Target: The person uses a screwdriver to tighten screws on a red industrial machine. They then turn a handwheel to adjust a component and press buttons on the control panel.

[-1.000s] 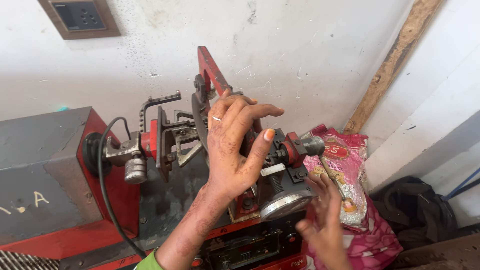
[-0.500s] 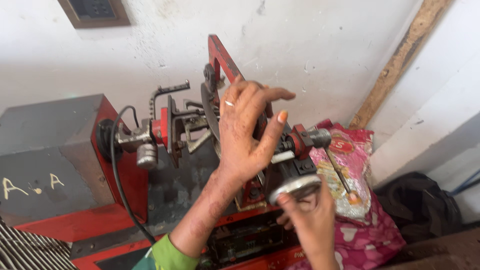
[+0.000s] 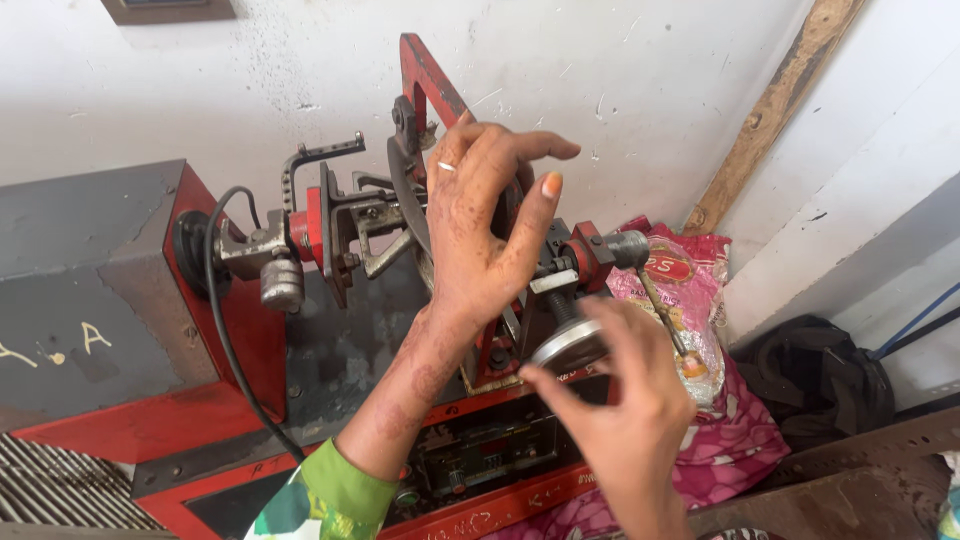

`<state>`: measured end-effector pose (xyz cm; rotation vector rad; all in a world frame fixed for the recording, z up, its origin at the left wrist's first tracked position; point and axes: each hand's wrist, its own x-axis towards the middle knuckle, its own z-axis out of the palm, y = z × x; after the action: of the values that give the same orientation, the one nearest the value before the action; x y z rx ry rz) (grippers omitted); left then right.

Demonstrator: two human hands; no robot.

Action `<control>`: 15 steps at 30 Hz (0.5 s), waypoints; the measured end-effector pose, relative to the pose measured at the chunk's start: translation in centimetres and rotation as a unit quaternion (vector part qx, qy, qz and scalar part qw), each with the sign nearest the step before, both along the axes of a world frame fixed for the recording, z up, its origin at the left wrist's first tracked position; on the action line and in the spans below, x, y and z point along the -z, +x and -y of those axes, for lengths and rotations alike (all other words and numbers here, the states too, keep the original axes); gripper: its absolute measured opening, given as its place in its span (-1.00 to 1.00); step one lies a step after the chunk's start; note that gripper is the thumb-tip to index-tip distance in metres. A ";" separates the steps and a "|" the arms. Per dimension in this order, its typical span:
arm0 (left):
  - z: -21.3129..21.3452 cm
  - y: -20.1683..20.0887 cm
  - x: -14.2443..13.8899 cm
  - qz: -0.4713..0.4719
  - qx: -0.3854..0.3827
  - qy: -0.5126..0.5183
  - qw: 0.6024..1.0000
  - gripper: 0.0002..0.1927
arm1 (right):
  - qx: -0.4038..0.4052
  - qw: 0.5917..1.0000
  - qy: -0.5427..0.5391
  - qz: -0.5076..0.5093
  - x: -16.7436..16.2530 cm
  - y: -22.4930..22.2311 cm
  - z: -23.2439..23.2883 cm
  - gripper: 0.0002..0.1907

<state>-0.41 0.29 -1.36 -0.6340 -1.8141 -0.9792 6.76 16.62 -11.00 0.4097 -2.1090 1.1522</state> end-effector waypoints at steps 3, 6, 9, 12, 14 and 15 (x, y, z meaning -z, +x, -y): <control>0.0 -0.1 0.1 0.003 0.004 0.010 1.000 -0.81 | -0.042 0.979 -0.131 0.151 2.7 0.9 0.2 -0.46; -0.1 -0.2 0.0 0.009 -0.001 0.003 1.000 -0.79 | -0.044 0.949 -0.173 0.259 3.9 3.0 0.2 -0.69; -0.1 -0.2 -0.4 -0.003 -0.017 -0.011 1.000 -0.77 | -0.006 0.999 -0.036 0.016 2.1 2.7 -0.6 -0.56; 0.3 0.0 -0.4 -0.002 0.004 -0.024 1.000 -0.76 | 0.024 0.966 0.170 -0.195 -1.0 2.0 -1.0 -0.40; 0.5 0.1 -0.1 0.010 0.015 -0.022 1.000 -0.74 | 0.049 0.969 0.189 -0.148 -2.1 0.9 0.4 -0.41; 0.6 -0.1 0.0 0.003 0.020 -0.023 1.000 -0.73 | 0.065 0.968 0.198 -0.137 -2.3 0.0 1.0 -0.42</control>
<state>-0.46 -0.35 -1.31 -0.6985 -1.8400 -0.9688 6.79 15.61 -8.66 0.5673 -2.0773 0.5578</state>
